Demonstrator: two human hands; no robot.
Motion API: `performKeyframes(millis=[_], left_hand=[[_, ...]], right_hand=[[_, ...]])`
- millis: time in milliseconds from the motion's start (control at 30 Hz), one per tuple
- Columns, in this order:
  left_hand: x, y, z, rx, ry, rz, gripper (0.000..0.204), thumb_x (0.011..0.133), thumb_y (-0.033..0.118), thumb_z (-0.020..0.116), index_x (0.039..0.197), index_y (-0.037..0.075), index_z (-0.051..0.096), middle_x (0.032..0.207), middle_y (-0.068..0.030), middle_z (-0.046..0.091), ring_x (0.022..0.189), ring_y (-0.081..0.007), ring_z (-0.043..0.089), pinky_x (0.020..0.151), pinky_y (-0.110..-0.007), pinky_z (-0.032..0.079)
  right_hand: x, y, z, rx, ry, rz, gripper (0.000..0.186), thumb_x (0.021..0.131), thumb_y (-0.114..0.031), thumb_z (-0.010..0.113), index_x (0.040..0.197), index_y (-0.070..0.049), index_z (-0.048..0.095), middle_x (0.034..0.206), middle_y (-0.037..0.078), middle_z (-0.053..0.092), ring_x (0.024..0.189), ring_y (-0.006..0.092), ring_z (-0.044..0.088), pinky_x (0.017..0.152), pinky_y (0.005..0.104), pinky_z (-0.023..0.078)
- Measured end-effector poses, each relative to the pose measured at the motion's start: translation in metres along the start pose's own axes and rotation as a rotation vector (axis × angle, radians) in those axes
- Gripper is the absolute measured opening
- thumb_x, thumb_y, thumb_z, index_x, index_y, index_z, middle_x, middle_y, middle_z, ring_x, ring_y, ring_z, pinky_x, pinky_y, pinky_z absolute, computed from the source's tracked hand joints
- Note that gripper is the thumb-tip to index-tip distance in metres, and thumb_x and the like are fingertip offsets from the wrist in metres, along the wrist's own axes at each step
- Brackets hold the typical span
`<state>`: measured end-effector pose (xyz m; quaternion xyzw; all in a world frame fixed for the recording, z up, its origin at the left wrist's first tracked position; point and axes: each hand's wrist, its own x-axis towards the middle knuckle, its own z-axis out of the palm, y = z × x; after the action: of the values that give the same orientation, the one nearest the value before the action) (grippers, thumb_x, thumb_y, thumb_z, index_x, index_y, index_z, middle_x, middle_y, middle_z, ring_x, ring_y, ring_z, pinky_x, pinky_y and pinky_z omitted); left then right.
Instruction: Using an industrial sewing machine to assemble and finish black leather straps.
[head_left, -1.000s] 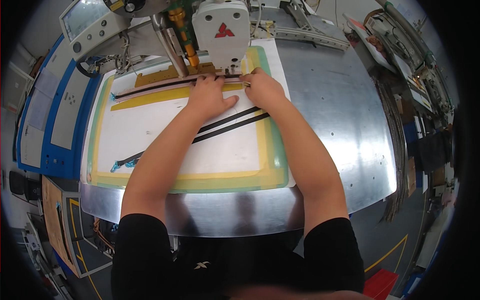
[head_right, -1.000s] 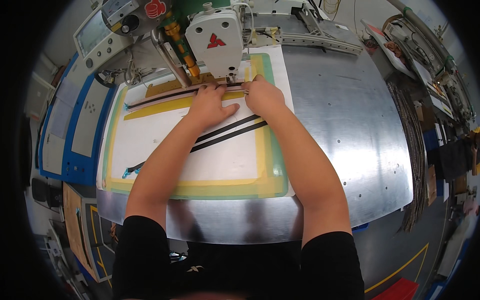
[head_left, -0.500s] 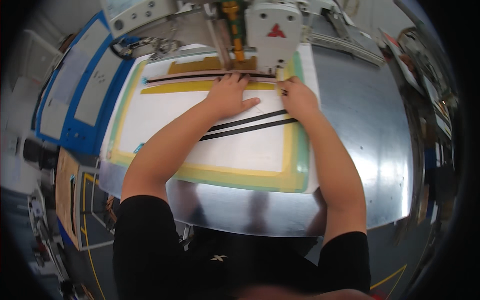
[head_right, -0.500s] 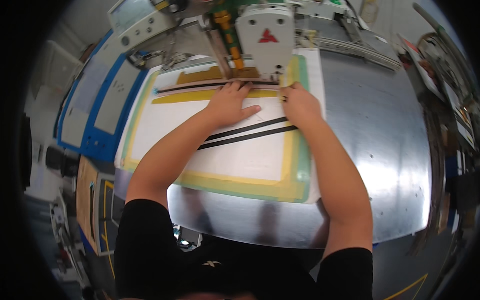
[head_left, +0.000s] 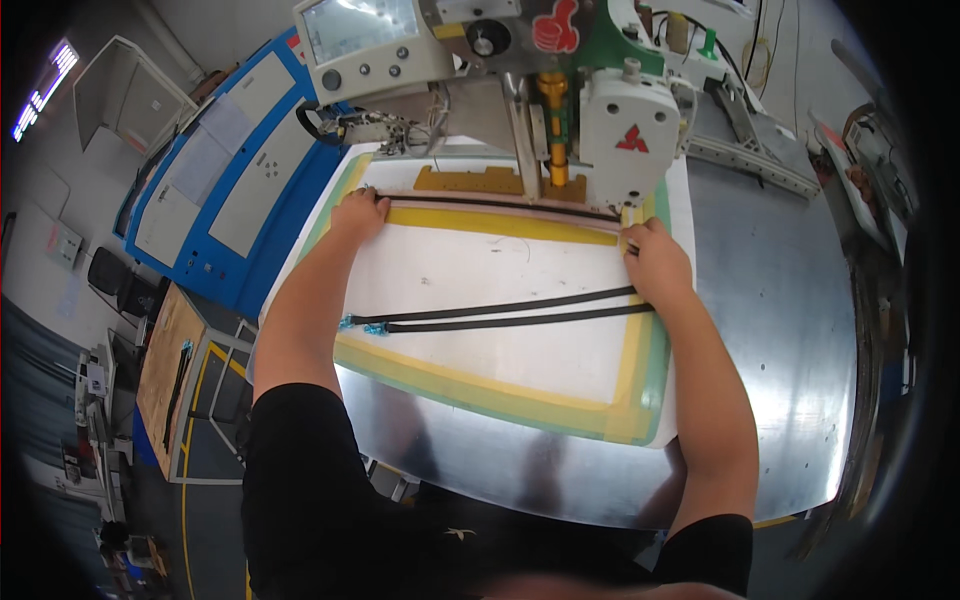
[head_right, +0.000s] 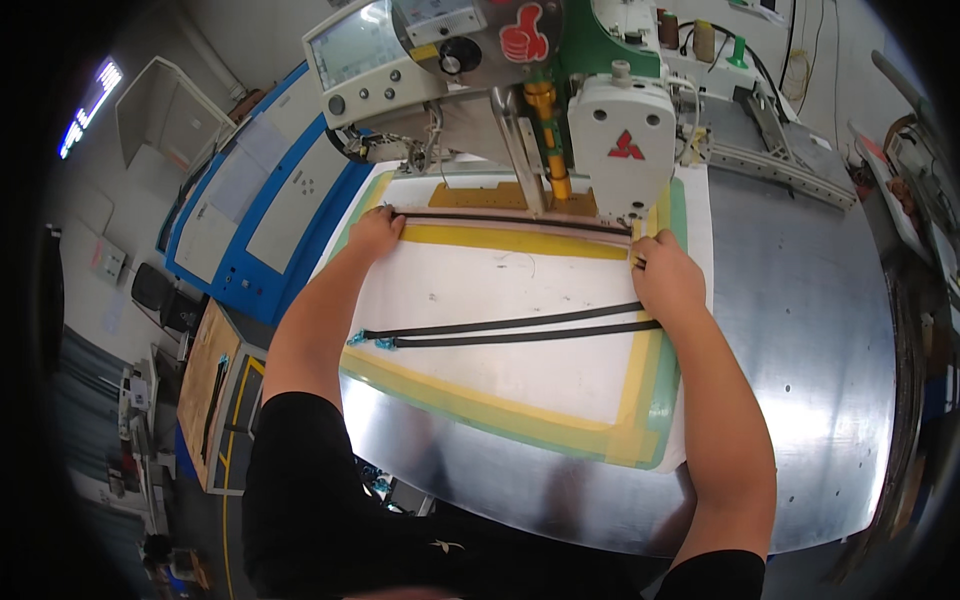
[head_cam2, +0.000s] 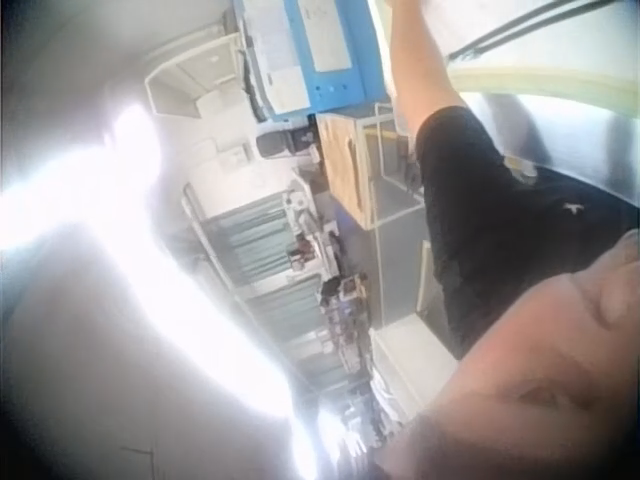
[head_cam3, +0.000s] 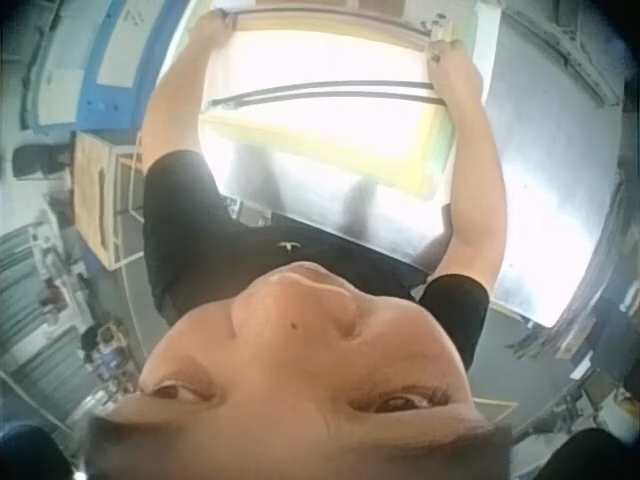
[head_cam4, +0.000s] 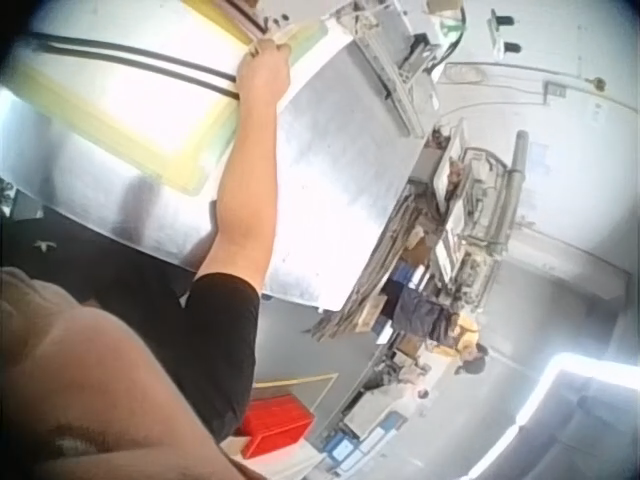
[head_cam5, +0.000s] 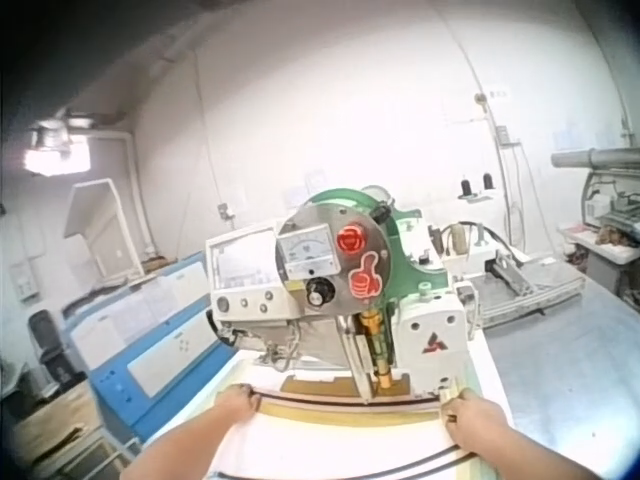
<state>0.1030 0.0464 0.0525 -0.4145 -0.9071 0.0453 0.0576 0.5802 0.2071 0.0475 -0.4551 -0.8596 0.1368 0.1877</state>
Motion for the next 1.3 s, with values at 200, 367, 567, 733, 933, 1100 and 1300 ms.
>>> performKeyframes(millis=[200,367,567,733,933,1100,1300], left_hand=[[0.003,0.011,0.001,-0.092,0.071,0.026,0.049,0.103,0.046,0.051,0.134,0.011,0.063,0.137,-0.0126,0.064,0.138,-0.0315,0.052,0.111,-0.056,0.042],[-0.006,0.007,-0.012,0.059,0.204,0.099,0.049,0.102,0.048,0.054,0.123,0.008,0.072,0.123,-0.0142,0.070,0.126,-0.0355,0.056,0.114,-0.055,0.034],[-0.044,0.008,-0.030,0.060,0.320,0.168,0.045,0.101,0.046,0.058,0.097,0.007,0.082,0.106,-0.0129,0.074,0.115,-0.0342,0.057,0.112,-0.052,0.034],[-0.151,0.039,-0.111,0.006,0.098,0.388,0.040,0.099,0.036,0.063,0.080,0.004,0.078,0.087,-0.0172,0.071,0.090,-0.0360,0.064,0.093,-0.049,0.046],[-0.252,0.072,-0.159,-0.822,-0.579,1.432,0.038,0.100,0.030,0.065,0.075,0.001,0.062,0.076,-0.0176,0.060,0.080,-0.0406,0.061,0.076,-0.049,0.049],[-0.274,0.113,-0.191,-0.804,-0.572,2.054,0.037,0.098,0.023,0.059,0.069,0.000,0.057,0.074,-0.0188,0.056,0.078,-0.0396,0.060,0.075,-0.047,0.048],[-0.295,0.124,-0.202,-0.979,-0.457,2.453,0.034,0.091,0.019,0.062,0.064,-0.001,0.057,0.066,-0.0174,0.056,0.066,-0.0381,0.062,0.062,-0.047,0.048]], right_hand=[[0.001,-0.007,0.000,-0.020,0.003,-0.015,0.030,0.089,-0.012,0.065,0.117,-0.015,0.075,0.119,0.010,0.066,0.102,0.0346,0.069,0.088,0.0447,0.058],[-0.001,-0.009,0.001,-0.029,-0.013,-0.030,0.032,0.089,-0.012,0.065,0.120,-0.015,0.074,0.120,0.009,0.066,0.103,0.0333,0.069,0.089,0.0437,0.058],[-0.002,-0.006,0.002,-0.057,-0.007,-0.049,0.035,0.089,-0.012,0.067,0.123,-0.016,0.072,0.122,0.009,0.066,0.103,0.0329,0.070,0.089,0.0433,0.058],[-0.001,-0.006,0.005,-0.078,0.003,-0.058,0.035,0.088,-0.013,0.069,0.123,-0.015,0.071,0.122,0.009,0.066,0.103,0.0326,0.070,0.088,0.0433,0.058],[-0.002,-0.003,0.005,-0.052,0.032,-0.062,0.030,0.088,-0.013,0.068,0.119,-0.013,0.073,0.120,0.009,0.066,0.102,0.0329,0.070,0.087,0.0437,0.059],[0.003,0.001,0.000,-0.024,-0.007,0.050,0.023,0.086,-0.017,0.071,0.107,-0.009,0.074,0.111,0.013,0.069,0.103,0.0360,0.069,0.089,0.0459,0.057],[0.004,0.013,-0.010,0.088,-0.012,0.034,0.034,0.080,-0.015,0.074,0.110,-0.001,0.069,0.111,0.022,0.069,0.104,0.0398,0.068,0.092,0.0457,0.055]])
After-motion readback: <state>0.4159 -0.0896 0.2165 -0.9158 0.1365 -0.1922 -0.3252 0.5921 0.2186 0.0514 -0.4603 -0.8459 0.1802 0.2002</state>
